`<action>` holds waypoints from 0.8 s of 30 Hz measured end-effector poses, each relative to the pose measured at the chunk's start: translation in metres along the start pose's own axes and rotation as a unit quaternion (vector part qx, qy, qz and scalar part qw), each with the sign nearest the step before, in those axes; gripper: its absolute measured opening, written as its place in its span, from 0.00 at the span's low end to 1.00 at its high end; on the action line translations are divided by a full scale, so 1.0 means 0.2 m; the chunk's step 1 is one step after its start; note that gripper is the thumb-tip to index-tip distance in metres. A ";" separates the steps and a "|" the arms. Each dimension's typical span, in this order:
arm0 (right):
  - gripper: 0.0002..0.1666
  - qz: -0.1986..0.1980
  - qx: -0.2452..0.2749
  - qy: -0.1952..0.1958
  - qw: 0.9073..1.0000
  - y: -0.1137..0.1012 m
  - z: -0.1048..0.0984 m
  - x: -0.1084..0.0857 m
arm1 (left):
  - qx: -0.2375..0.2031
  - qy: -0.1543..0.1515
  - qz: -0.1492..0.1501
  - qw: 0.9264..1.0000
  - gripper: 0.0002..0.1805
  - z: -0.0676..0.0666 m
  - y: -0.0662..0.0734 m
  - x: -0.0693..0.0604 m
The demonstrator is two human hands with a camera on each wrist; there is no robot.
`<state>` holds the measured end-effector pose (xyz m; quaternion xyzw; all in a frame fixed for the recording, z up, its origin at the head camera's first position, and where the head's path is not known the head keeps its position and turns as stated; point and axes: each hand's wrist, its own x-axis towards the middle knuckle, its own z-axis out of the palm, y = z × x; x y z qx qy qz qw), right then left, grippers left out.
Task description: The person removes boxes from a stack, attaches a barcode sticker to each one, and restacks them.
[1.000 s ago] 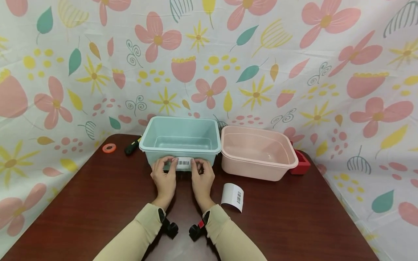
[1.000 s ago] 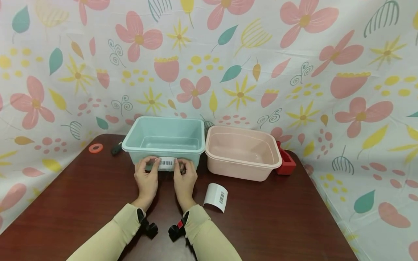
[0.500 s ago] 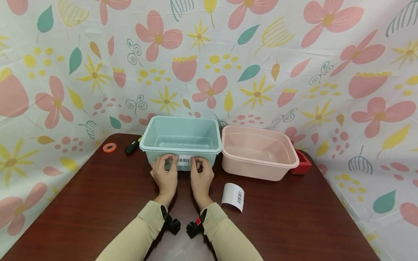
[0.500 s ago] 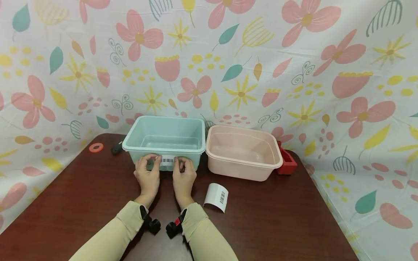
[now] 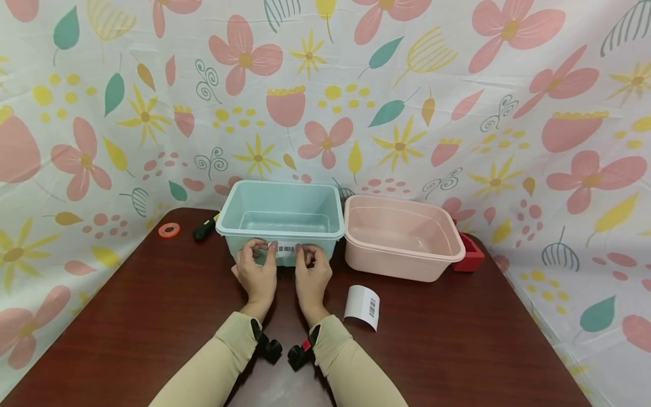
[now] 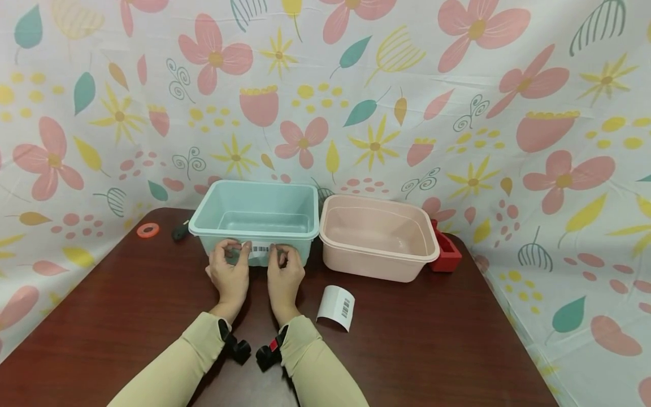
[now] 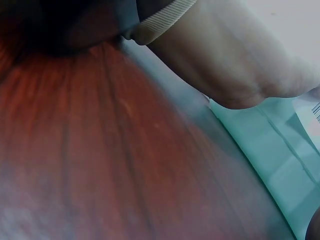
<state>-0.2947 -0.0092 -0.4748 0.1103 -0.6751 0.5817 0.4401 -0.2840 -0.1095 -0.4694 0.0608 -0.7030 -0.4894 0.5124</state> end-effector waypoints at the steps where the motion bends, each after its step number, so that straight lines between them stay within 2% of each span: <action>1: 0.08 0.002 -0.003 0.000 1.000 0.00 0.00 0.00 | 0.001 0.002 0.001 1.000 0.15 0.00 0.00 0.00; 6: 0.09 0.017 -0.007 -0.006 1.000 0.00 0.00 0.00 | 0.006 0.005 0.002 1.000 0.18 0.00 0.00 0.00; 11: 0.10 0.019 0.004 0.003 1.000 0.00 0.00 0.00 | -0.006 -0.001 -0.012 1.000 0.19 0.00 0.00 -0.01; 18: 0.08 0.001 0.014 0.023 1.000 -0.16 -0.03 0.02 | -0.016 -0.018 -0.033 0.999 0.18 -0.01 0.01 -0.01; 24: 0.09 -0.006 0.018 0.027 0.999 -0.16 -0.03 0.03 | -0.019 -0.020 -0.035 0.999 0.19 -0.01 0.01 -0.02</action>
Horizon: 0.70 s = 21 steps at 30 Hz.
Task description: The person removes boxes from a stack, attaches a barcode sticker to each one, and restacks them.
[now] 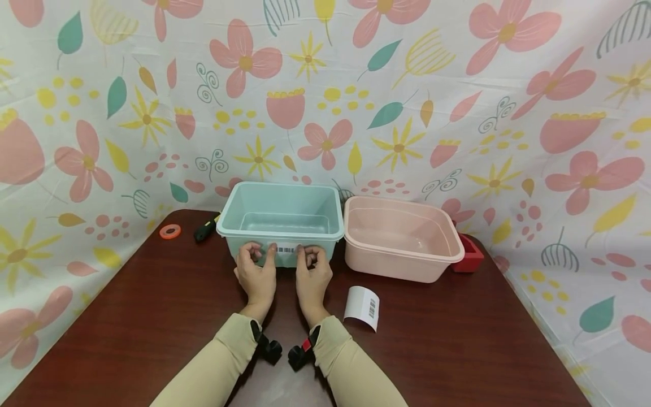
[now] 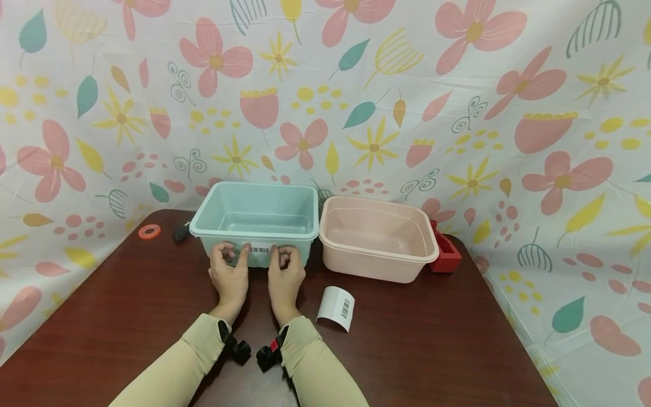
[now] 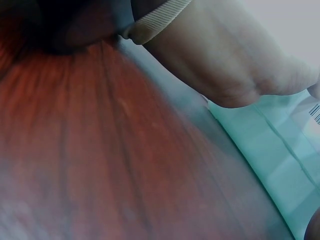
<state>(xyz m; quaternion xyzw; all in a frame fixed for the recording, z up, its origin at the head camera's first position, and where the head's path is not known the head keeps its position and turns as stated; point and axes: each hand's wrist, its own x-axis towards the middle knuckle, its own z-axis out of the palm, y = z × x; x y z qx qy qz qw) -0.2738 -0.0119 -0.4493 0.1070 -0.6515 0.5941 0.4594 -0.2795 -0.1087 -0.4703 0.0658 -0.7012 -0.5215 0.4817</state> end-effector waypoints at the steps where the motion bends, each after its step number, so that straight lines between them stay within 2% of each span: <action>1: 0.09 0.001 0.000 0.002 1.000 0.00 0.00 0.00 | -0.002 -0.001 -0.001 1.000 0.19 0.00 0.00 0.00; 8: 0.09 0.007 -0.003 0.005 1.000 0.00 -0.01 0.00 | -0.011 -0.007 -0.008 1.000 0.18 0.00 0.00 -0.01; 15: 0.08 0.020 0.002 -0.009 1.000 -0.01 -0.04 0.00 | -0.028 -0.023 -0.031 0.999 0.19 -0.01 0.01 -0.02; 18: 0.07 0.024 0.005 -0.025 0.999 0.03 -0.06 -0.01 | -0.044 -0.030 -0.037 0.998 0.18 -0.02 0.02 -0.01; 21: 0.06 0.033 0.009 -0.044 0.998 0.09 -0.07 -0.02 | -0.073 -0.054 -0.041 0.995 0.16 -0.03 0.02 -0.01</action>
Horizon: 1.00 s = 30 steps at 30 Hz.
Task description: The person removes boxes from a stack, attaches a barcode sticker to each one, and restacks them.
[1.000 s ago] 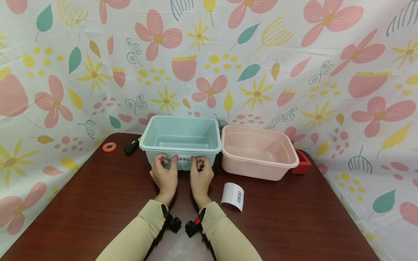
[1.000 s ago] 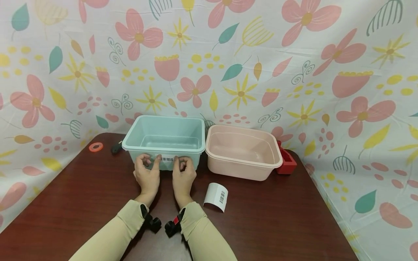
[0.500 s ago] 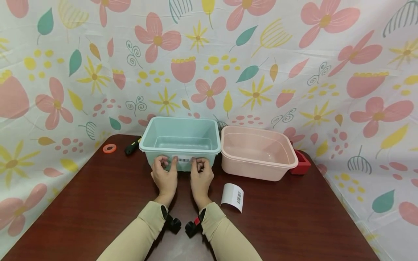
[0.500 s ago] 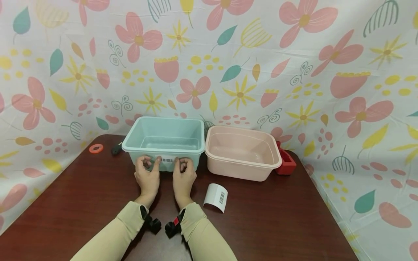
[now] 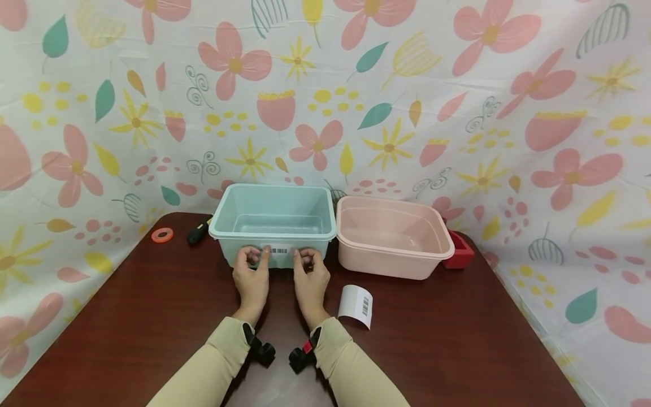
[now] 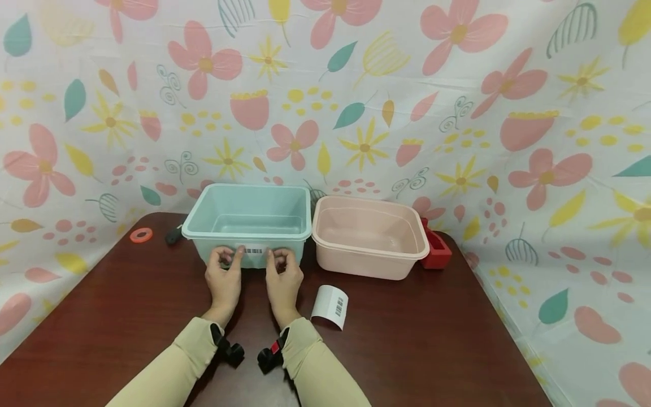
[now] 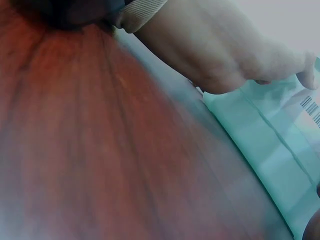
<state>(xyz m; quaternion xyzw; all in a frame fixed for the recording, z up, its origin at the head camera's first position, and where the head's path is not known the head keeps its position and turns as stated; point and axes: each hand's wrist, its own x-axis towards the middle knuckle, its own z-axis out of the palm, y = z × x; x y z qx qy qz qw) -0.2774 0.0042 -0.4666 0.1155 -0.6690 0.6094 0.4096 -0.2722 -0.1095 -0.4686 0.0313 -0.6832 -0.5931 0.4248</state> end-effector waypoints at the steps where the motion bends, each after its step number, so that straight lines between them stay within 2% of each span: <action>1: 0.05 0.002 -0.001 -0.006 1.000 0.02 -0.01 0.00 | -0.010 -0.012 -0.001 1.000 0.16 0.00 0.00 0.00; 4: 0.05 0.017 -0.003 -0.028 0.999 0.05 -0.05 -0.01 | -0.031 -0.044 -0.007 0.999 0.15 -0.01 0.01 -0.02; 9: 0.07 0.030 -0.003 -0.055 0.998 0.04 -0.12 -0.02 | -0.031 -0.076 -0.007 0.997 0.13 -0.01 0.02 -0.03; 12: 0.08 0.036 -0.006 -0.068 0.997 0.03 -0.17 -0.03 | -0.042 -0.105 -0.006 0.994 0.11 -0.02 0.08 -0.05; 14: 0.07 0.048 -0.006 -0.076 0.996 0.01 -0.21 -0.04 | -0.057 -0.136 -0.008 0.989 0.09 -0.04 0.13 -0.06; 17: 0.07 0.073 0.017 -0.091 0.993 -0.02 -0.26 -0.06 | -0.076 -0.191 -0.007 0.979 0.08 -0.05 0.19 -0.08; 19: 0.07 0.090 0.045 -0.103 0.990 -0.04 -0.30 -0.07 | -0.087 -0.228 -0.011 0.970 0.07 -0.05 0.21 -0.10; 25: 0.05 0.113 0.122 -0.144 0.976 -0.11 -0.46 -0.11 | -0.091 -0.327 -0.031 0.940 0.06 0.04 0.13 -0.19; 27: 0.04 0.108 0.136 -0.160 0.972 -0.13 -0.52 -0.12 | -0.083 -0.359 -0.026 0.929 0.06 0.07 0.12 -0.23; 30: 0.03 0.090 0.154 -0.177 0.968 -0.13 -0.62 -0.12 | -0.070 -0.400 0.001 0.914 0.08 0.11 0.13 -0.28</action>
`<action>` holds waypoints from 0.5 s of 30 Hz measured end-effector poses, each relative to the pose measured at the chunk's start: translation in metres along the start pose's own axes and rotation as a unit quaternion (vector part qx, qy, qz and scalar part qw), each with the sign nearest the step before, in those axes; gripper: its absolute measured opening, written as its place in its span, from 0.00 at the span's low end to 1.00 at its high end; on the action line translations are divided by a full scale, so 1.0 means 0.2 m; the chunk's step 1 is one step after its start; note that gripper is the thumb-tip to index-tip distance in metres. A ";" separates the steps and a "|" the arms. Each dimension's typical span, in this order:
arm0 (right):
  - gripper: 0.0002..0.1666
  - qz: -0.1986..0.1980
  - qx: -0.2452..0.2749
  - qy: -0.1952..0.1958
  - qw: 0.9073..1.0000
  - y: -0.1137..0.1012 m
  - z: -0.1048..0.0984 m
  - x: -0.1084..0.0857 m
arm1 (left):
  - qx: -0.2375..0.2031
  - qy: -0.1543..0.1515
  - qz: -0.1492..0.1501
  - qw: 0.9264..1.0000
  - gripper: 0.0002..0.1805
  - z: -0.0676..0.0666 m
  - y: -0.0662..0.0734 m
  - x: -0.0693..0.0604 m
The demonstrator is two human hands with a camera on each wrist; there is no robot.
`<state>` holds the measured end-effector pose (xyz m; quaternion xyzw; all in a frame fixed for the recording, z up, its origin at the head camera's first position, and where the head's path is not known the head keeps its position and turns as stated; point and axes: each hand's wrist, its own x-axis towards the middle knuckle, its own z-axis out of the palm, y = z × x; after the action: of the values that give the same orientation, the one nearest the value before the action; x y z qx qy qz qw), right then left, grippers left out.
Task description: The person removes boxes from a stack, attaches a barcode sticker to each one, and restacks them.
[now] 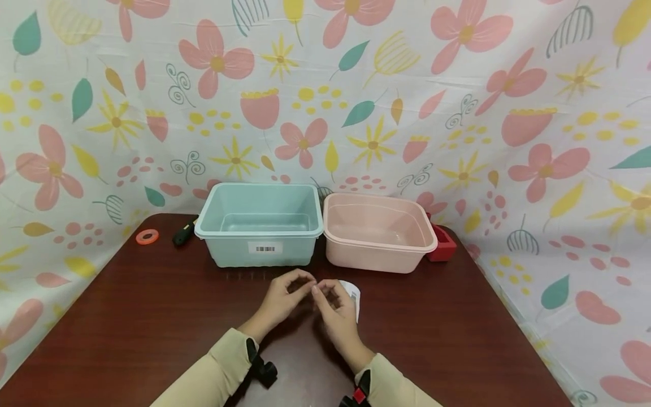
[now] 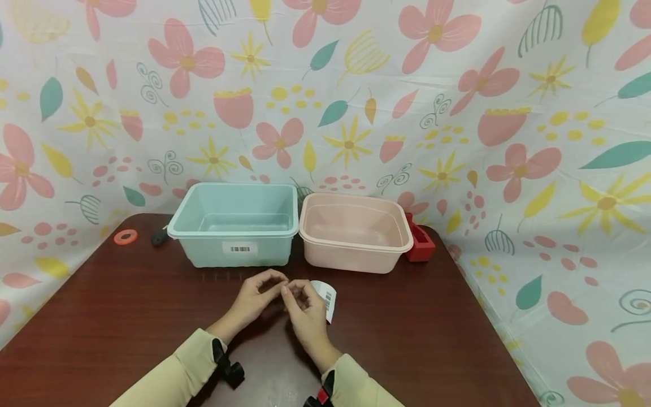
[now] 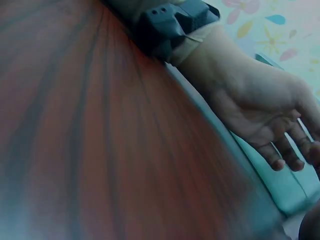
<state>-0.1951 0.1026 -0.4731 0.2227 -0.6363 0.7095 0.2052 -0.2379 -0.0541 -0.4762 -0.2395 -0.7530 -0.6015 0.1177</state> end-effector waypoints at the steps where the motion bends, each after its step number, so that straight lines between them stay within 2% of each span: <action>1: 0.03 -0.006 0.003 -0.004 1.000 -0.01 -0.03 0.00 | 0.003 -0.011 0.004 1.000 0.09 0.02 0.01 0.00; 4: 0.03 -0.022 0.008 -0.007 1.000 -0.01 -0.12 0.01 | 0.014 -0.041 0.017 0.999 0.14 0.07 0.02 0.00; 6: 0.03 -0.026 -0.003 0.000 1.000 -0.02 -0.19 0.03 | 0.019 -0.056 0.011 0.998 0.18 0.09 0.02 0.01; 11: 0.02 -0.016 -0.068 0.036 0.997 0.02 -0.35 0.10 | 0.061 -0.100 -0.017 0.993 0.31 0.14 0.00 0.04; 15: 0.04 0.016 -0.129 0.036 0.991 0.08 -0.44 0.16 | 0.091 -0.138 -0.035 0.986 0.39 0.18 -0.01 0.06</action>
<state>-0.2346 0.1895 -0.4760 0.1583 -0.7182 0.6322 0.2440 -0.2446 -0.0172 -0.4820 -0.2822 -0.8213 -0.4957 0.0123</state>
